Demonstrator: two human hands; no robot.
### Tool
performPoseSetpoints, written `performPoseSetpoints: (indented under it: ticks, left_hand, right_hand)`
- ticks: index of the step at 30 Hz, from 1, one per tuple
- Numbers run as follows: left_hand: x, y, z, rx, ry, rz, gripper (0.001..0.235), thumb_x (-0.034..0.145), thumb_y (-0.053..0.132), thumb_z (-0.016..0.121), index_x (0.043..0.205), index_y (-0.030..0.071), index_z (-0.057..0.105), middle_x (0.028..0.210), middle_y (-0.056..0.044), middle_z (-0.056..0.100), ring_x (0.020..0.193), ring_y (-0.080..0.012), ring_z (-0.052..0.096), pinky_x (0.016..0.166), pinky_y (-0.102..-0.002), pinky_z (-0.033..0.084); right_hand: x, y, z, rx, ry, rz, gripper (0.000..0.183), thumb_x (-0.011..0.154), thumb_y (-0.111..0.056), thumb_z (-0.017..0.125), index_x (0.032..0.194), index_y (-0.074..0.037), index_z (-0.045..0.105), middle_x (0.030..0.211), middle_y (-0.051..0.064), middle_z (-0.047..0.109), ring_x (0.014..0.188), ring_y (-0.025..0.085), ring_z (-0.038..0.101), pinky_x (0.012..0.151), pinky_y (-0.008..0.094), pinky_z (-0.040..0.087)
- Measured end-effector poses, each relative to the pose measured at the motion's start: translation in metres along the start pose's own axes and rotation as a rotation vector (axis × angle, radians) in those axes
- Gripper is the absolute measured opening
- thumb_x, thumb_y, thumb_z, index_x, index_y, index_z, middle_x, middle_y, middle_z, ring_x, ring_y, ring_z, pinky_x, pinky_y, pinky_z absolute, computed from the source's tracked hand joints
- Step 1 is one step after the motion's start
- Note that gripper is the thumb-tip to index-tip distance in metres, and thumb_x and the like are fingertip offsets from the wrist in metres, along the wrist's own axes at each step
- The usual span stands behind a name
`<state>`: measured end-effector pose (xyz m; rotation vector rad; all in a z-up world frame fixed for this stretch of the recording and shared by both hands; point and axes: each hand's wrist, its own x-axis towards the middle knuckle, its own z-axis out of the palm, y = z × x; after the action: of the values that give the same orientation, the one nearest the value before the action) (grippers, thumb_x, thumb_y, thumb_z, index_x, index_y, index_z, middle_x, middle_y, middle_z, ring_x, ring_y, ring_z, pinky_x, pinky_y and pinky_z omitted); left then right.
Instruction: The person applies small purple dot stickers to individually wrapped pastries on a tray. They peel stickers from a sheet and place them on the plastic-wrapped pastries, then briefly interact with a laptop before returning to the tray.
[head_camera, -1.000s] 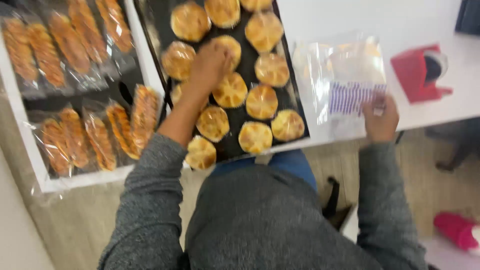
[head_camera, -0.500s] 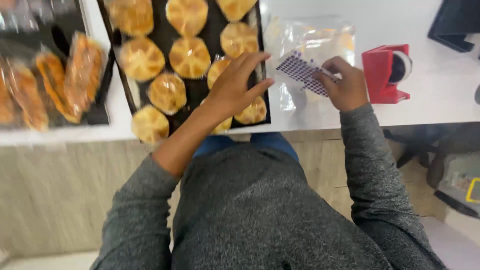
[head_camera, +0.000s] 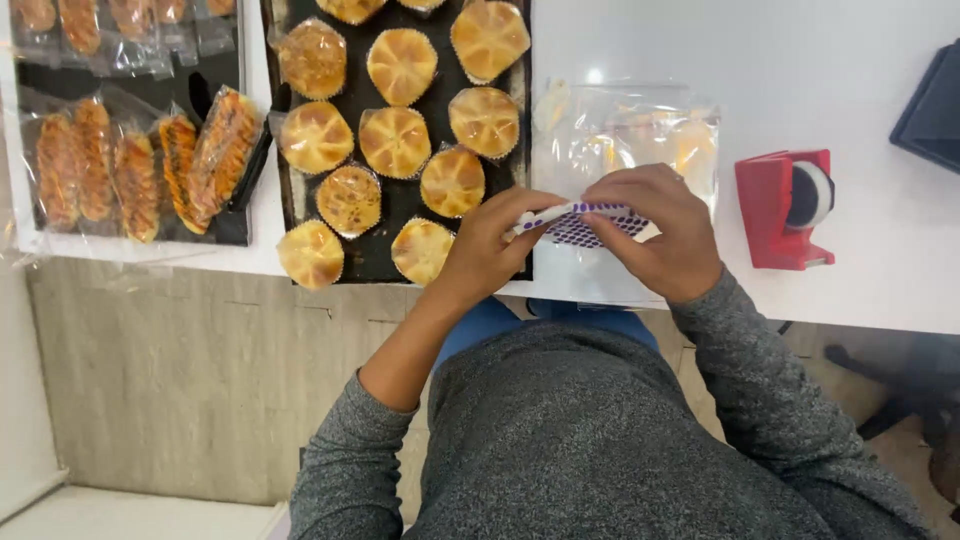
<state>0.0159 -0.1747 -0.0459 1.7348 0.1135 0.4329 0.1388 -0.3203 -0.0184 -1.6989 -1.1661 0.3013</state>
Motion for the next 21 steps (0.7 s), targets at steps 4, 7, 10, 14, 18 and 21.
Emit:
performPoseSetpoints:
  ticks: [4,7,10,14,18,21]
  left_hand:
    - [-0.001,0.008,0.004,0.128,-0.036,0.070,0.028,0.081,-0.004,0.051,0.105,0.007,0.058,0.092,-0.010,0.061,0.085,-0.0239,0.059,0.078,-0.034,0.046]
    - [0.002,0.017,0.002,0.207,-0.059,0.083,0.027,0.077,-0.005,0.055,0.102,0.006,0.060,0.092,-0.011,0.062,0.084,-0.0271,0.059,0.076,-0.036,0.047]
    - [0.000,0.020,-0.003,0.209,-0.095,-0.005,0.027,0.077,-0.003,0.056,0.101,0.008,0.061,0.092,-0.008,0.062,0.085,-0.0245,0.060,0.076,-0.033,0.047]
    - [-0.003,0.026,-0.018,0.202,-0.082,-0.025,0.021,0.077,-0.001,0.057,0.096,0.007,0.062,0.085,-0.013,0.063,0.081,-0.0314,0.060,0.071,-0.037,0.048]
    - [-0.004,0.032,-0.039,0.037,0.001,-0.196,0.018,0.075,0.002,0.061,0.092,0.007,0.065,0.080,-0.010,0.065,0.079,-0.0233,0.062,0.073,-0.034,0.047]
    - [-0.010,0.033,-0.055,0.003,0.012,-0.208,0.018,0.074,0.000,0.063,0.090,0.006,0.065,0.079,-0.012,0.066,0.079,-0.0226,0.062,0.071,-0.034,0.048]
  right_hand:
    - [-0.002,-0.005,0.001,-0.089,0.115,-0.069,0.018,0.072,0.000,0.068,0.089,-0.005,0.065,0.084,0.010,0.062,0.077,0.029,0.057,0.071,0.037,0.045]
    - [-0.001,-0.012,0.002,-0.205,0.179,-0.054,0.016,0.069,-0.002,0.069,0.083,-0.009,0.066,0.081,0.008,0.063,0.074,0.027,0.058,0.067,0.035,0.045]
    - [-0.007,-0.007,0.015,-0.248,0.181,-0.029,0.013,0.068,-0.003,0.069,0.079,-0.010,0.066,0.078,0.005,0.063,0.073,0.025,0.059,0.066,0.034,0.044]
    - [-0.009,-0.013,0.032,-0.260,0.236,-0.049,0.014,0.070,-0.002,0.068,0.081,-0.011,0.066,0.081,0.003,0.064,0.075,0.023,0.059,0.069,0.033,0.044]
    - [0.006,-0.036,0.041,-0.285,0.282,-0.101,0.009,0.070,-0.003,0.068,0.077,-0.009,0.066,0.080,0.002,0.065,0.075,0.021,0.061,0.069,0.032,0.045]
    - [0.013,-0.045,0.060,-0.213,0.294,-0.071,0.016,0.066,0.002,0.069,0.080,-0.007,0.066,0.078,0.008,0.065,0.073,0.026,0.061,0.067,0.033,0.046]
